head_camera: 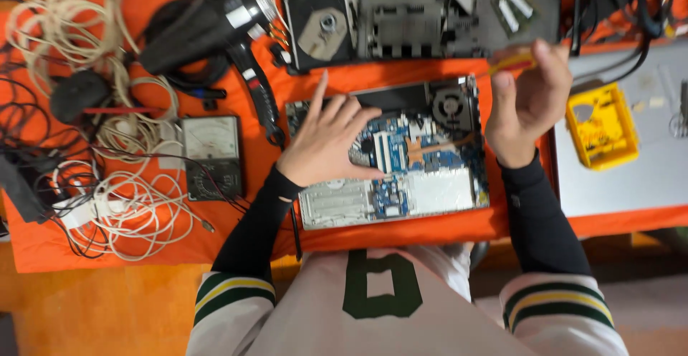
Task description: Disassembling a laptop and removing the internal motherboard components.
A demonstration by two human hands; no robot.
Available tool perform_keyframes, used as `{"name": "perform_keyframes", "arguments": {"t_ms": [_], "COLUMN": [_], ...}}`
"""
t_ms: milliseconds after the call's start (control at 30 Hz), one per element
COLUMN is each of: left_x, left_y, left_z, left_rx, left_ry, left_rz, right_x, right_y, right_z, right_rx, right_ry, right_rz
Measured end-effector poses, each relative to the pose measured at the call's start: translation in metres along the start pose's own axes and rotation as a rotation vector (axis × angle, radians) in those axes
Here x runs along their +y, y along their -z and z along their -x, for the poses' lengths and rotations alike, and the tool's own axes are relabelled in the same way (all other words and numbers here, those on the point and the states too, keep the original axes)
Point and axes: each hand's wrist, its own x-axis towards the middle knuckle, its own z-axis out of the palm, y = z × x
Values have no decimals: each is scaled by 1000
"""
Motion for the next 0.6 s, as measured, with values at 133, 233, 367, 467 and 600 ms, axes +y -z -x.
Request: {"name": "perform_keyframes", "arguments": {"t_ms": [133, 233, 367, 467, 600], "left_x": [2, 3, 1, 2, 4], "left_y": [3, 6, 2, 2, 8], "left_z": [0, 0, 0, -1, -4], "left_rx": [-20, -30, -6, -25, -40], "left_ry": [7, 15, -1, 5, 14], "left_rz": [40, 56, 58, 49, 54], "right_x": [-9, -5, -4, -3, -11], "right_y": [-3, -5, -3, -2, -6], "right_z": [-7, -10, -7, -6, -13], "right_rx": [8, -7, 3, 22, 22], "right_ry": [-61, 30, 31, -3, -86], "right_rz": [11, 11, 58, 47, -52]}}
